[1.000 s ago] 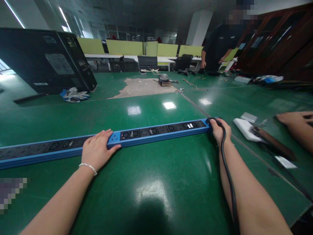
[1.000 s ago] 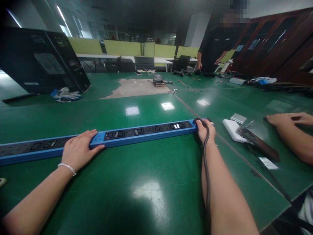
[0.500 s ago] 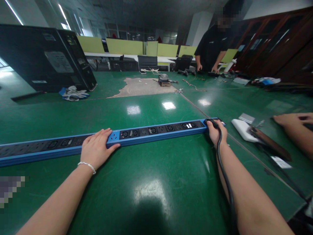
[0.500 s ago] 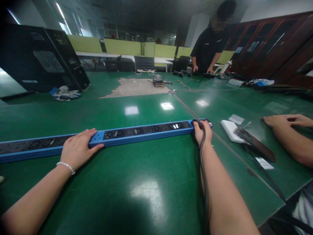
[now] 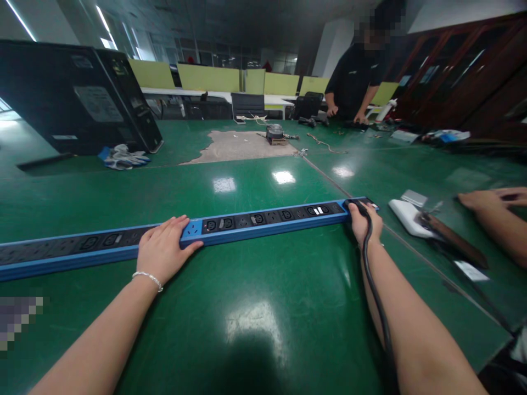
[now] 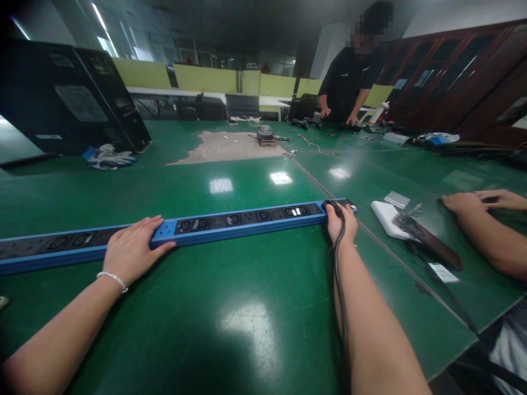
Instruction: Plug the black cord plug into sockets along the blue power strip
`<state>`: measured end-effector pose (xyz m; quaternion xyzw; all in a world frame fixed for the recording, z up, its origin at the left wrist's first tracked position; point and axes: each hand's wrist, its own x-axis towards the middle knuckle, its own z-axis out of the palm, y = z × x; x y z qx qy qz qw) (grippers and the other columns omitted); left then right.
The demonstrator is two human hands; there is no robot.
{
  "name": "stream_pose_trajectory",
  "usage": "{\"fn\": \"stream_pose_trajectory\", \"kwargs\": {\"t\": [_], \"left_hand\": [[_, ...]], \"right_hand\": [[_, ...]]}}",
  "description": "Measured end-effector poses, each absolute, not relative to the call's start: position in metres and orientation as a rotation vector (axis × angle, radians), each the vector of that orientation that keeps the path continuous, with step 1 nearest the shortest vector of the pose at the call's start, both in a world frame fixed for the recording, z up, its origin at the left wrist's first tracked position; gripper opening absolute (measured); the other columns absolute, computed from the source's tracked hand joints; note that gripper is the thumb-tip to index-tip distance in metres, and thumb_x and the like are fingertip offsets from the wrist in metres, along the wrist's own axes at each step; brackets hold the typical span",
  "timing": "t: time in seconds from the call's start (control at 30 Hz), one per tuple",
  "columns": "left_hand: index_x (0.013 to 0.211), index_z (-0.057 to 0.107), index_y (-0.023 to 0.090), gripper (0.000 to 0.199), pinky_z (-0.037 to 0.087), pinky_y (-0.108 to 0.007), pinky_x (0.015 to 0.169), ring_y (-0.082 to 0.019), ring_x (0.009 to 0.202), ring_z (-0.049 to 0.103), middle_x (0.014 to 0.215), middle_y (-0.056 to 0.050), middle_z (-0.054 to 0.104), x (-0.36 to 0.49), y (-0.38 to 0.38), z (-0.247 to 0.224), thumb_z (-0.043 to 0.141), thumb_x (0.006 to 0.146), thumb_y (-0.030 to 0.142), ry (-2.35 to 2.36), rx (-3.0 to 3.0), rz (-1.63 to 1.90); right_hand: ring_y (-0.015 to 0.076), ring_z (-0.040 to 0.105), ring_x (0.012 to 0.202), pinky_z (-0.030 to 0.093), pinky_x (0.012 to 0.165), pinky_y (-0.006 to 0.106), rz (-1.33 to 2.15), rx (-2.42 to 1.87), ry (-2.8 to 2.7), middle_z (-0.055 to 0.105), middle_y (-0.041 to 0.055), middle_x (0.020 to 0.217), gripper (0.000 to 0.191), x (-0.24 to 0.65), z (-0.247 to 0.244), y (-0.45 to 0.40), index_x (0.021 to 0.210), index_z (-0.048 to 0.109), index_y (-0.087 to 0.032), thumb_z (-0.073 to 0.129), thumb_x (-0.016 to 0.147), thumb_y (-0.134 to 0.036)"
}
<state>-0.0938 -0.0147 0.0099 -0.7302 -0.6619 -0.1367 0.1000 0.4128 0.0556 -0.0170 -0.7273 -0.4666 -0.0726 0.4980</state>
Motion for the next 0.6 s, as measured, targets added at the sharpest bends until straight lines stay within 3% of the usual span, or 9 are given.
{"fn": "stream_pose_trajectory", "kwargs": {"t": [0.23, 0.6], "left_hand": [[0.128, 0.046, 0.017, 0.061, 0.031, -0.042, 0.100, -0.028, 0.126, 0.043, 0.135, -0.012, 0.052, -0.092, -0.016, 0.011, 0.048, 0.081, 0.056, -1.960, -2.145, -0.405], [0.131, 0.045, 0.018, 0.063, 0.030, -0.044, 0.102, -0.028, 0.128, 0.041, 0.137, -0.012, 0.050, -0.090, -0.016, 0.014, 0.045, 0.081, 0.057, -2.016, -2.148, -0.370]], "right_hand": [[0.0216, 0.064, 0.086, 0.049, 0.084, 0.039, -0.216, -1.417, -0.915, 0.069, 0.0073, 0.091, 0.043, 0.406, -0.007, 0.059, 0.094, 0.068, -0.013, 0.051, 0.079, -0.049], [0.0227, 0.062, 0.089, 0.047, 0.085, 0.039, -0.083, -1.588, -1.216, 0.070, 0.0068, 0.091, 0.039, 0.385, 0.006, 0.050, 0.097, 0.071, -0.018, 0.056, 0.073, -0.045]]}}
